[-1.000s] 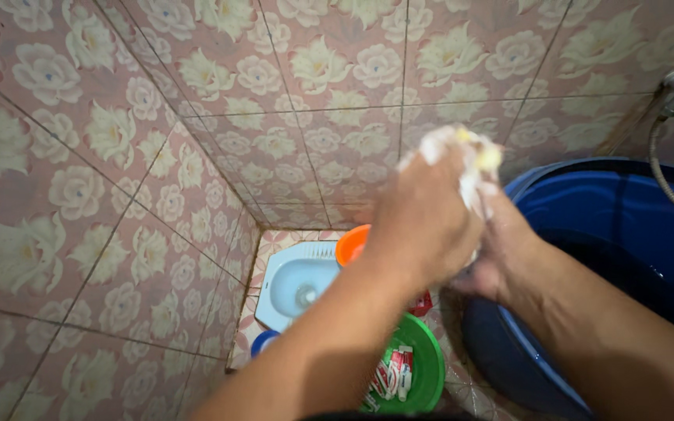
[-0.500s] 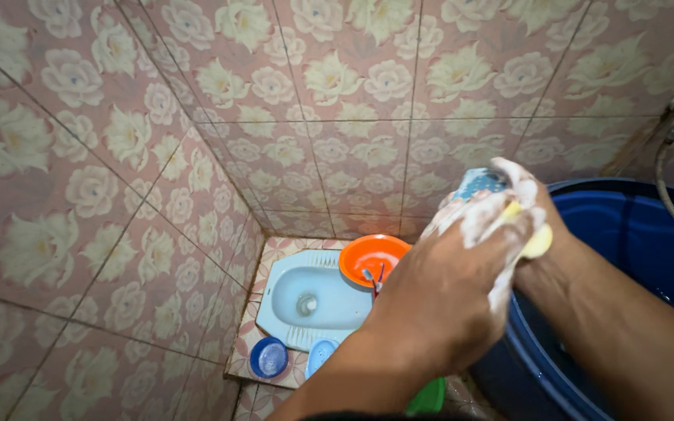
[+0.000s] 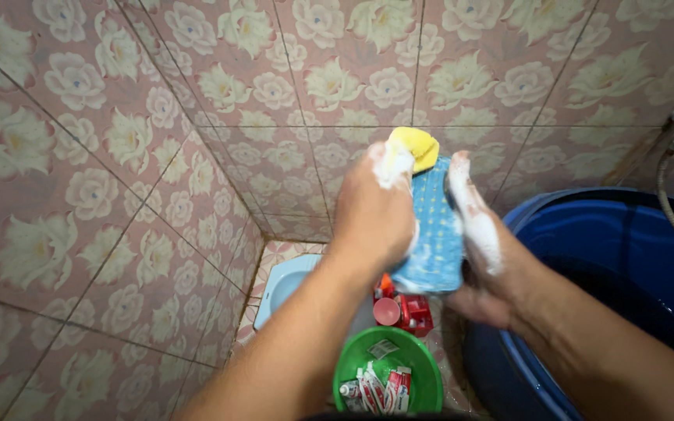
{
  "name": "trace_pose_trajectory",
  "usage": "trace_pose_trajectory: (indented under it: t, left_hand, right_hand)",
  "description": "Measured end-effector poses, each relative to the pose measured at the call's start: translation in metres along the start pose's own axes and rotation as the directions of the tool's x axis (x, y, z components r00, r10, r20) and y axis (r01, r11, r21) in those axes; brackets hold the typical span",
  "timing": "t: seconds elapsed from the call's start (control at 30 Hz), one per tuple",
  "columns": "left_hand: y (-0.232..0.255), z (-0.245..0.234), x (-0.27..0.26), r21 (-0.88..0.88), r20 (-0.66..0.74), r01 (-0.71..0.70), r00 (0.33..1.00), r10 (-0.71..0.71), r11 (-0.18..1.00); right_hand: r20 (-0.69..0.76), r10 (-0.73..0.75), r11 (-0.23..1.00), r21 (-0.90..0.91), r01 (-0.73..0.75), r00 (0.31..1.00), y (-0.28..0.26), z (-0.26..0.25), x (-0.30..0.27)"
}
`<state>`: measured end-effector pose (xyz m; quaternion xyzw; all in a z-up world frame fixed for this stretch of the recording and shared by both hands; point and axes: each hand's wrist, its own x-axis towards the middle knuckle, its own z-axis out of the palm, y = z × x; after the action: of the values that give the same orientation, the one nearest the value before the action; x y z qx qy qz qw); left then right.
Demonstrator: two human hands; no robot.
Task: The person scrubs several small items, including a blue plastic tray and multiple toothpaste tubes, using a yellow sponge and soapy water. They rinse the items in a large blue bucket and place them into a green basin.
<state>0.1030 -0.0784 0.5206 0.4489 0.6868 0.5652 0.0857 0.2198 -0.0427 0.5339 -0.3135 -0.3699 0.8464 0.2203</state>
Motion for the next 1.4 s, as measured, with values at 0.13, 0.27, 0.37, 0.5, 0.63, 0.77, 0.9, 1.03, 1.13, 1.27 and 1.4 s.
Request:
trace_pose_trajectory:
  t: [0.13, 0.27, 0.37, 0.5, 0.63, 0.77, 0.9, 1.03, 1.13, 1.27, 1.4]
  left_hand:
    - [0.01, 0.006, -0.015, 0.219, 0.143, -0.076, 0.989, 0.045, 0.973]
    - [0.01, 0.009, -0.039, 0.058, 0.153, -0.214, 0.967, 0.203, 0.975]
    - [-0.001, -0.007, -0.022, 0.015, 0.34, -0.071, 0.938, 0.061, 0.997]
    - [-0.005, -0.044, 0.016, -0.256, 0.659, 0.199, 0.752, 0.02, 0.946]
    - [0.01, -0.073, 0.038, -0.224, 0.748, 0.244, 0.664, 0.006, 0.944]
    - [0.022, -0.072, 0.041, -0.209, 0.568, 0.082, 0.821, 0.052, 0.975]
    - [0.037, -0.054, 0.022, 0.184, 0.332, -0.269, 0.922, 0.197, 0.945]
    - [0.038, -0.046, -0.002, 0.12, 0.251, -0.63, 0.767, 0.59, 0.767]
    - [0.024, -0.061, -0.004, 0.184, 0.269, -0.67, 0.738, 0.619, 0.719]
    - [0.013, -0.067, -0.005, 0.268, 0.183, -0.594, 0.805, 0.565, 0.759]
    - [0.018, -0.042, -0.023, 0.214, 0.14, -0.67, 0.741, 0.656, 0.711]
  right_hand:
    - [0.196, -0.084, 0.991, 0.122, 0.061, 0.977, 0.008, -0.021, 0.025]
    - [0.346, -0.186, 0.969, 0.222, 0.113, 0.92, 0.002, -0.046, 0.04]
    - [0.084, -0.064, 0.986, 0.158, 0.05, 0.994, -0.01, -0.045, 0.023]
    - [0.093, 0.007, 1.0, -0.02, -0.005, 0.996, -0.033, -0.048, 0.016]
    - [0.296, -0.004, 0.983, -0.176, 0.059, 0.955, -0.042, -0.056, 0.016]
    - [0.101, -0.082, 0.972, -0.21, 0.101, 0.992, -0.035, -0.044, 0.02]
    - [0.195, -0.187, 0.961, -0.165, 0.22, 0.963, -0.028, -0.037, 0.02]
    - [0.172, -0.272, 0.925, -0.223, 0.307, 0.947, -0.033, -0.046, 0.023]
    - [0.048, -0.348, 0.897, -0.274, 0.347, 0.936, -0.042, -0.05, 0.023]
    - [-0.017, -0.368, 0.905, -0.236, 0.354, 0.93, -0.04, -0.043, 0.021]
    - [0.119, -0.389, 0.896, -0.183, 0.405, 0.914, -0.028, -0.039, 0.02]
